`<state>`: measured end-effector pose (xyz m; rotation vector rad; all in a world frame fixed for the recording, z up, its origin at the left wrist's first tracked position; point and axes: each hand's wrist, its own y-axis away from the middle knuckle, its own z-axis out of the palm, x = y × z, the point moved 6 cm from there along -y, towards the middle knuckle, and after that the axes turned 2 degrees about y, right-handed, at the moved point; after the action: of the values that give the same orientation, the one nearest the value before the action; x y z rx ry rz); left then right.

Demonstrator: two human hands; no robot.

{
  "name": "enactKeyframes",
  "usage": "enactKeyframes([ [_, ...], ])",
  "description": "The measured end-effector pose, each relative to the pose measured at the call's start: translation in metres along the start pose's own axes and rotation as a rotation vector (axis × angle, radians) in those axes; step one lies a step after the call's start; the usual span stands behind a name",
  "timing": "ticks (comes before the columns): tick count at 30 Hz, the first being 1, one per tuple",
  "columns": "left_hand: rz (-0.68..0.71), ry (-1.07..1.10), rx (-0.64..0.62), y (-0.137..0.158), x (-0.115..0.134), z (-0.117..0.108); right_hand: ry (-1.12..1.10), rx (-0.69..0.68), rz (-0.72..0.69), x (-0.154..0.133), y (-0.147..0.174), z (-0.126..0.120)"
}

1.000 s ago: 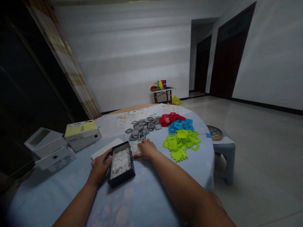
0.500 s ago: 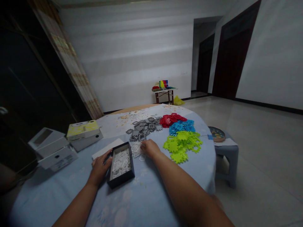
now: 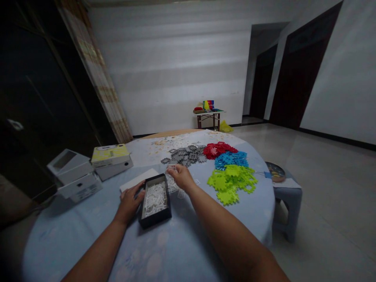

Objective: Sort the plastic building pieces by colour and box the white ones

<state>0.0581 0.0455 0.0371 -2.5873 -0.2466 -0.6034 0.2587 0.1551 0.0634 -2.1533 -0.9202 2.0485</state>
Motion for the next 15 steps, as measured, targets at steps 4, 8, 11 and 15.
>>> enactKeyframes([
  [4,0.005,0.008,0.011,0.001,0.001,0.000,0.140,-0.041,0.021,-0.013,-0.005,0.034],
  [8,-0.006,0.013,-0.003,0.001,0.001,0.000,0.241,-0.171,0.014,-0.020,-0.002,0.054],
  [11,-0.006,0.013,0.004,0.002,0.003,-0.001,0.211,-0.199,-0.025,-0.020,0.002,0.053],
  [15,-0.013,0.008,-0.001,0.001,0.002,0.000,0.227,-0.117,0.004,-0.010,0.001,0.025],
])
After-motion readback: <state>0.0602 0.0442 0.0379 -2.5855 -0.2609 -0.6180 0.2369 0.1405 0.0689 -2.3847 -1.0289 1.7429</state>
